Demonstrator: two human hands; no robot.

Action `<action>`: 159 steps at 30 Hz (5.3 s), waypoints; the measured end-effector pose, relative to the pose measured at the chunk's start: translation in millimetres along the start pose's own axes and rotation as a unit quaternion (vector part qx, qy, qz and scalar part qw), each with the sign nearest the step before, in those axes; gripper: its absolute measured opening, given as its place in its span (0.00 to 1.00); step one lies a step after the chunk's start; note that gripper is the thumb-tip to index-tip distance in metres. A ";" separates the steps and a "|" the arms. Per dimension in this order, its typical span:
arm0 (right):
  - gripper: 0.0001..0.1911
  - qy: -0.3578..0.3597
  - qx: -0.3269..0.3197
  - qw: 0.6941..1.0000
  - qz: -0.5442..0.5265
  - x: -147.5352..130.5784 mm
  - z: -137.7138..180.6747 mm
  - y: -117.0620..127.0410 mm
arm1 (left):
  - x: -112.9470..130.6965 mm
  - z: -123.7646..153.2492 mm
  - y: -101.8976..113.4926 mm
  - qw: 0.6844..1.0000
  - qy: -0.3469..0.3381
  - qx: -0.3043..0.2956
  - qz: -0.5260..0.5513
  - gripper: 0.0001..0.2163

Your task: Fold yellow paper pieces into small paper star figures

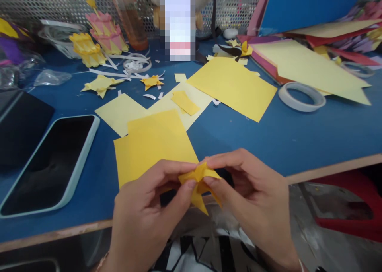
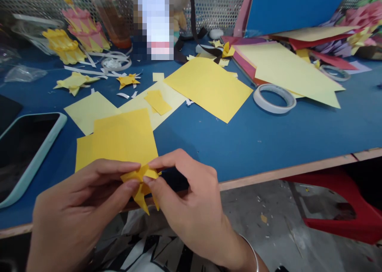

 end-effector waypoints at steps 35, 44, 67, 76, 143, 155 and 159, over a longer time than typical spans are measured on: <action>0.07 -0.035 0.059 0.997 -0.047 1.5 -4.8 0.7 | -3.4 0.6 -5.4 0.999 0.024 -0.016 0.019 0.11; 0.07 0.001 0.052 0.998 -0.023 1.4 -0.9 1.2 | 2.8 -3.3 -7.2 0.993 -0.012 -0.076 -0.085 0.06; 0.15 -0.003 -0.025 0.997 -0.074 5.8 -2.4 -4.2 | 0.6 0.5 -10.0 0.992 0.021 -0.041 -0.117 0.06; 0.10 0.065 -0.018 0.998 -0.010 -3.1 -0.6 -2.4 | 3.7 -2.0 -13.6 0.977 -0.034 -0.083 -0.194 0.12; 0.08 0.063 -0.018 0.998 -0.023 0.2 1.7 -2.7 | 8.4 -3.7 -14.4 0.964 -0.085 -0.090 -0.235 0.10; 0.13 0.090 0.028 0.995 -0.015 -0.3 4.5 -3.0 | 9.1 -0.5 -12.8 0.964 -0.107 -0.074 -0.232 0.11; 0.11 0.138 0.084 0.987 0.002 -3.8 9.1 -4.1 | 11.3 0.0 -13.3 0.956 -0.131 -0.071 -0.253 0.12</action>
Point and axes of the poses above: each hand's wrist, its own z-axis away from the middle knuckle, its own y-axis out of the back of the hand, x = y × z, the point moved 6 cm from there along -z, towards the middle knuckle
